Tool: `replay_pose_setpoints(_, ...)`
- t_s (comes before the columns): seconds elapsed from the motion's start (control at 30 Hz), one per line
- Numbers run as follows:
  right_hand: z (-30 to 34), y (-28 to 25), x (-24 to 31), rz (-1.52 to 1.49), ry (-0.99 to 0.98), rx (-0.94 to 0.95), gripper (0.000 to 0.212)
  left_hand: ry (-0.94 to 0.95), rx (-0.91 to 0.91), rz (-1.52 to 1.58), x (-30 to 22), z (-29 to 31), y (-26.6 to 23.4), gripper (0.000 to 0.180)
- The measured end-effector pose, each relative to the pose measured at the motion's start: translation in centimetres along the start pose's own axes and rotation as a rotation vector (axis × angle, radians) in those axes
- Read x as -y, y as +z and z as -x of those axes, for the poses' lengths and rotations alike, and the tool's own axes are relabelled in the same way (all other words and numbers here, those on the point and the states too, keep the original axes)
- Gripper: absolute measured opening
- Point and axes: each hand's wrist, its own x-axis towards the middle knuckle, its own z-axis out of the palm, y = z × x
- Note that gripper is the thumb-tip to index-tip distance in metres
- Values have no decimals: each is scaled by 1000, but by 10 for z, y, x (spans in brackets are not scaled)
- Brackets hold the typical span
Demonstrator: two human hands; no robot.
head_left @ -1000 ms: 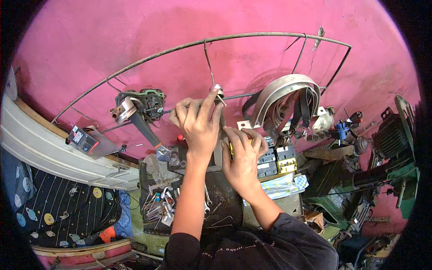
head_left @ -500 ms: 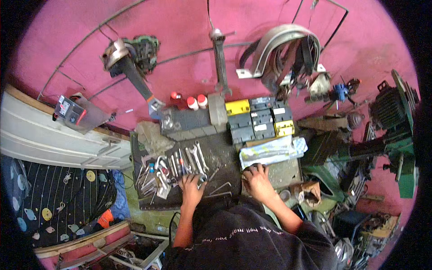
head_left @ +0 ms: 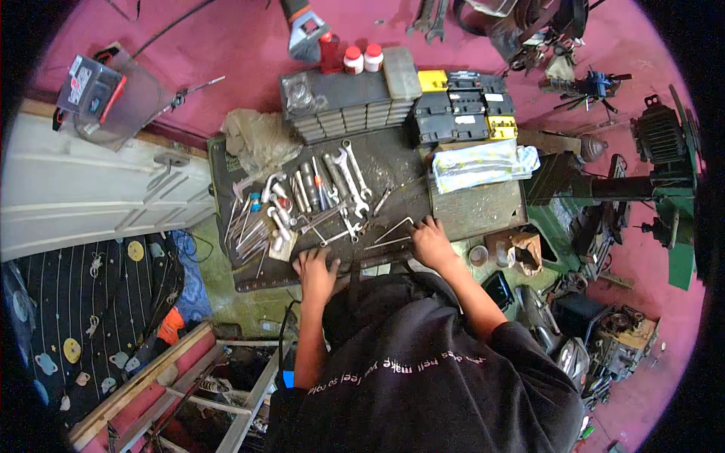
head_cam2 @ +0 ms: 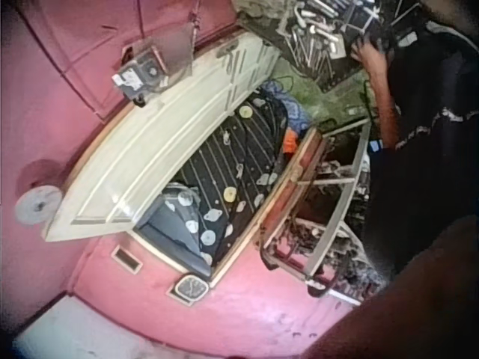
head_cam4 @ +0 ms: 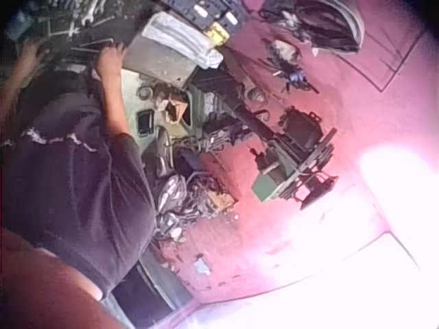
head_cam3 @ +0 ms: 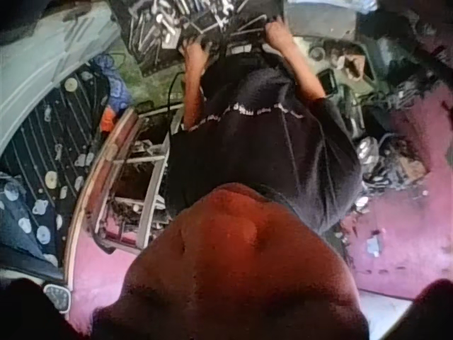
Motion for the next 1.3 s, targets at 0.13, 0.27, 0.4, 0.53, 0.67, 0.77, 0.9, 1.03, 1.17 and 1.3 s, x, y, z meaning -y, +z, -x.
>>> replay_pose_setpoints(0.13,-12,17,35,16,-12,-78,35,-92,-156,-32,13,-4,6,35)
replay_pose_setpoints(0.27,-41,30,62,-39,11,-173,52,-181,-322,-191,29,-20,16,37)
replay_pose_setpoints(0.4,-77,15,89,-50,13,-301,58,-206,-381,-210,32,-39,18,44)
replay_pose_setpoints(0.53,-116,27,91,8,64,-345,56,-174,-312,-199,39,-52,25,41)
replay_pose_setpoints(0.67,-128,40,93,-8,87,-374,35,-116,-295,-231,56,-57,32,43)
replay_pose_setpoints(0.77,-118,42,93,-53,57,-491,24,-117,-278,-232,57,-58,30,40)
replay_pose_setpoints(0.9,-94,49,97,-38,68,-509,29,-48,-288,-201,62,-54,24,32)
replay_pose_setpoints(1.03,-57,70,88,-65,84,-448,48,72,-234,-244,66,-36,23,32)
replay_pose_setpoints(1.17,-21,86,86,-58,102,-410,39,238,-193,-150,78,-11,27,29)
replay_pose_setpoints(1.3,-7,101,82,-101,83,-334,37,299,-178,-106,86,-3,32,28)
